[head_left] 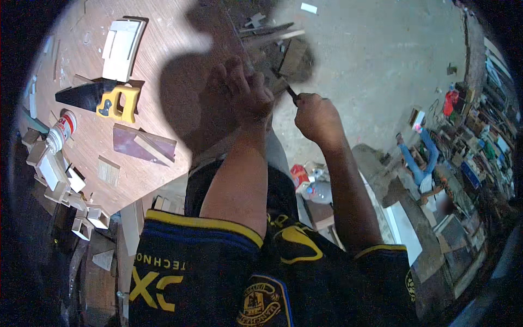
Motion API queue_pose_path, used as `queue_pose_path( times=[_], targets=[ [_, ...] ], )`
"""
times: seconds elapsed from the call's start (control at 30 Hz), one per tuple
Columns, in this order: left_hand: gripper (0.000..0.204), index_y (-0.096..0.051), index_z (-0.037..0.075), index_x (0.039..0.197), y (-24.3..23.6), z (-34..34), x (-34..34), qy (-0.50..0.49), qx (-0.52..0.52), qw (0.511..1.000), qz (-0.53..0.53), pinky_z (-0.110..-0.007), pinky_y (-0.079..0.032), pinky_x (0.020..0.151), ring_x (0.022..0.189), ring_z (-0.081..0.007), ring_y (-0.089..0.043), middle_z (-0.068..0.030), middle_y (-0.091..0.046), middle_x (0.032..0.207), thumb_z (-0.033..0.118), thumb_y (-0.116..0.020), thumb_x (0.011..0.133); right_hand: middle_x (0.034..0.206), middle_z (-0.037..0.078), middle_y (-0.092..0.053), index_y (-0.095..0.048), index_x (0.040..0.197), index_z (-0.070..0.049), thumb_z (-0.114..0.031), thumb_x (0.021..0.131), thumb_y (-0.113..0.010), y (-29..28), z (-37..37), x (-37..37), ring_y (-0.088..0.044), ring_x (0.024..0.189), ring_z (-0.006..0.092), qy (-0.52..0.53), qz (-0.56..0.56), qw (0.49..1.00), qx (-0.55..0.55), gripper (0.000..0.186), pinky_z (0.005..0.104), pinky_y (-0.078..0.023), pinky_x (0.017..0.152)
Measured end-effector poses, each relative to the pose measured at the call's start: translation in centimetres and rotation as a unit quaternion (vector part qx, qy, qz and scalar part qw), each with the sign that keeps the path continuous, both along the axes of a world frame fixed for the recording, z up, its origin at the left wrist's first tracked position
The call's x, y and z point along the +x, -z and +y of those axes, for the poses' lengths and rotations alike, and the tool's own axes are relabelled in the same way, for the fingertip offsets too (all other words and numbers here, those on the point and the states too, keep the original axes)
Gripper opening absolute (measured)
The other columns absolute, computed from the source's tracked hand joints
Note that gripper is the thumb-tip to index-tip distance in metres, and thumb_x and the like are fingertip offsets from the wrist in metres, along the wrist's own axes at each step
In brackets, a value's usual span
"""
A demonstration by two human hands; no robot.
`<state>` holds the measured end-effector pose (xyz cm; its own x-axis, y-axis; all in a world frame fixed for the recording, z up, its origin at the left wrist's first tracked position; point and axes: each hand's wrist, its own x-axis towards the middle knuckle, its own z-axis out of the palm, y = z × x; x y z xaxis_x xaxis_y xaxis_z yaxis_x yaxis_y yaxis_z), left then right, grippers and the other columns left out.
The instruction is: Measuring a piece of wood with a ruler and using a chisel and hammer to carve a notch.
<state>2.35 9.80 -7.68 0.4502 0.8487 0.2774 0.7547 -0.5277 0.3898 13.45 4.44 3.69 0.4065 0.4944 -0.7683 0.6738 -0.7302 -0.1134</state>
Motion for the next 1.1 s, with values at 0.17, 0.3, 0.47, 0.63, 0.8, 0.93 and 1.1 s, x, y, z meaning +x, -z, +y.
queue_pose_path(
  times=[0.17,0.3,0.47,0.63,0.8,0.93,1.1],
  targets=[
    [0.010,-0.060,0.004,0.077,0.3,-0.3,0.6,-0.011,-0.052,0.998,-0.037,-0.066,-0.020,0.106,0.129,-0.0534,-0.024,-0.0262,-0.040,0.130,0.010,-0.053,0.073,0.082,0.024,-0.064,-0.064,0.084,-0.001,-0.014,0.085,-0.048,2.4,0.3,1.8,-0.064,0.077,0.0391,-0.106,-0.008,0.994,0.029,0.020,0.0468,-0.052,0.069],
    [0.014,-0.062,0.004,0.083,1.4,-0.3,-0.1,0.023,-0.072,0.997,-0.021,-0.065,-0.019,0.106,0.130,-0.0530,-0.024,-0.0262,-0.038,0.133,0.008,-0.053,0.072,0.083,0.024,-0.064,-0.065,0.084,-0.002,-0.014,0.085,-0.047,2.8,0.0,1.1,-0.064,0.078,0.0392,-0.060,-0.029,0.997,0.032,0.021,0.0479,-0.052,0.070],
    [0.015,-0.062,0.004,0.085,-1.9,3.6,1.9,0.051,-0.479,0.849,0.218,-0.065,-0.019,0.106,0.129,-0.0539,-0.025,-0.0261,-0.040,0.131,0.009,-0.056,0.073,0.083,0.024,-0.065,-0.065,0.085,-0.002,-0.012,0.084,-0.047,4.1,-0.7,2.8,-0.064,0.078,0.0398,-0.132,-0.031,0.989,0.054,0.021,0.0483,-0.051,0.072],
    [0.015,-0.061,0.004,0.083,2.6,-1.3,0.1,-0.001,-0.059,0.997,-0.044,-0.065,-0.021,0.106,0.129,-0.0518,-0.027,-0.0259,-0.040,0.130,0.008,-0.056,0.069,0.083,0.023,-0.065,-0.064,0.085,-0.002,-0.012,0.083,-0.047,5.4,-1.9,2.1,-0.064,0.077,0.0377,-0.078,-0.028,0.996,0.037,0.020,0.0477,-0.050,0.072],
    [0.011,-0.061,0.003,0.077,2.1,-1.1,0.1,0.000,-0.084,0.996,-0.034,-0.064,-0.022,0.106,0.128,-0.0512,-0.028,-0.0257,-0.041,0.129,0.009,-0.056,0.069,0.080,0.022,-0.065,-0.066,0.083,-0.003,-0.011,0.081,-0.050,2.3,0.4,2.9,-0.064,0.078,0.0377,-0.087,-0.014,0.994,0.065,0.019,0.0479,-0.051,0.070],
    [0.011,-0.061,0.003,0.076,1.8,-1.1,0.4,0.024,-0.064,0.997,-0.030,-0.065,-0.020,0.107,0.128,-0.0524,-0.027,-0.0260,-0.040,0.130,0.010,-0.053,0.074,0.082,0.021,-0.065,-0.067,0.087,-0.003,-0.011,0.080,-0.051,3.2,0.7,1.5,-0.064,0.077,0.0396,-0.093,-0.025,0.995,0.038,0.019,0.0484,-0.051,0.070],
    [0.013,-0.062,0.003,0.079,1.9,-1.1,0.0,0.011,-0.068,0.997,-0.042,-0.066,-0.018,0.106,0.128,-0.0536,-0.026,-0.0274,-0.039,0.130,0.010,-0.052,0.074,0.086,0.023,-0.065,-0.065,0.090,-0.001,-0.010,0.079,-0.050,2.8,-0.7,3.4,-0.064,0.084,0.0393,-0.182,0.005,0.981,0.060,0.021,0.0455,-0.052,0.076]
  ],
)
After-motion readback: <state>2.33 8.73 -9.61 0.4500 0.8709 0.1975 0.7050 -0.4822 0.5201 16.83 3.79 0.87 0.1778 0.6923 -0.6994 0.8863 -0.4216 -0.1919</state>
